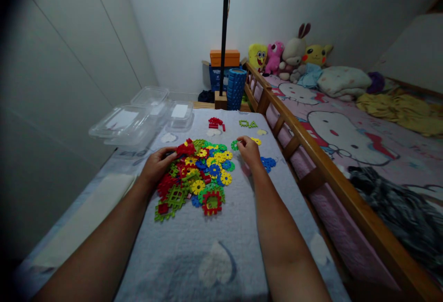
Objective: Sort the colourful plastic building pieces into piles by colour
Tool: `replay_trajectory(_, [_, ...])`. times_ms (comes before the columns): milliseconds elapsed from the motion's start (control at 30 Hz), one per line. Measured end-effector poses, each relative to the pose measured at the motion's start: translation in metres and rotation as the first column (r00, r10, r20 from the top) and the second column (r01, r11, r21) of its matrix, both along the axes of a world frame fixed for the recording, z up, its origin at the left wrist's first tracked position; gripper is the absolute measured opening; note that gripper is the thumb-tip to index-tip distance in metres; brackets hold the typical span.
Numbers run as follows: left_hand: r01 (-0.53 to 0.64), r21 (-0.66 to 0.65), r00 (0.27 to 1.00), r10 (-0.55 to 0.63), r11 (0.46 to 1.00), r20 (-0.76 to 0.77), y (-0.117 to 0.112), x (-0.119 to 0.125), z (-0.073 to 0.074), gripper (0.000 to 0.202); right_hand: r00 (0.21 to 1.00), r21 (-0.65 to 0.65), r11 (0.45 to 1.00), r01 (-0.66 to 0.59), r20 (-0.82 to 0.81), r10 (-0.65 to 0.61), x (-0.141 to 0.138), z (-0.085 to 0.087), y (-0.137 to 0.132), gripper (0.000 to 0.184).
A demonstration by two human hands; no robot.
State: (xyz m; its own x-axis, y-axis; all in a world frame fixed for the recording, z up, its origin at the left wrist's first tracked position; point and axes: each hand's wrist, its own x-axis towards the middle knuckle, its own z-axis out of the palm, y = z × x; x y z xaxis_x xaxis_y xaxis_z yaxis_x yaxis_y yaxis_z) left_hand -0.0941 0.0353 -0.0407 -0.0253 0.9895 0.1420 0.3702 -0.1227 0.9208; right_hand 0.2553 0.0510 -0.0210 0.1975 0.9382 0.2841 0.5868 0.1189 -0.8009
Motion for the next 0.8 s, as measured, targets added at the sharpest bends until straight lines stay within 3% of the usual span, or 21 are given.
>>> replay_trajectory(200, [-0.007,0.000,1.000,0.007,1.000,-0.005,-0.001,0.001,0.004,0.049,0.991,0.005,0.993,0.118,-0.058,-0.117,0.028,0.010,0.005,0.012])
replay_trajectory(400, [-0.002,-0.005,1.000,0.002,1.000,-0.001,0.002,0.000,0.001,0.051,0.967,-0.041,0.977,0.211,-0.140,-0.214,0.038,0.013,0.038,0.008])
replay_trajectory(633, [0.010,-0.008,1.000,-0.010,1.000,0.019,0.001,-0.001,-0.001,0.052,0.963,-0.166,0.982,0.093,-0.235,-0.131,0.031,0.026,0.057,0.012])
replay_trajectory(800, [0.009,-0.006,1.000,-0.009,1.000,0.019,0.000,-0.001,-0.001,0.051,0.949,-0.173,0.968,0.182,-0.227,-0.219,0.053,0.033,0.047,0.012])
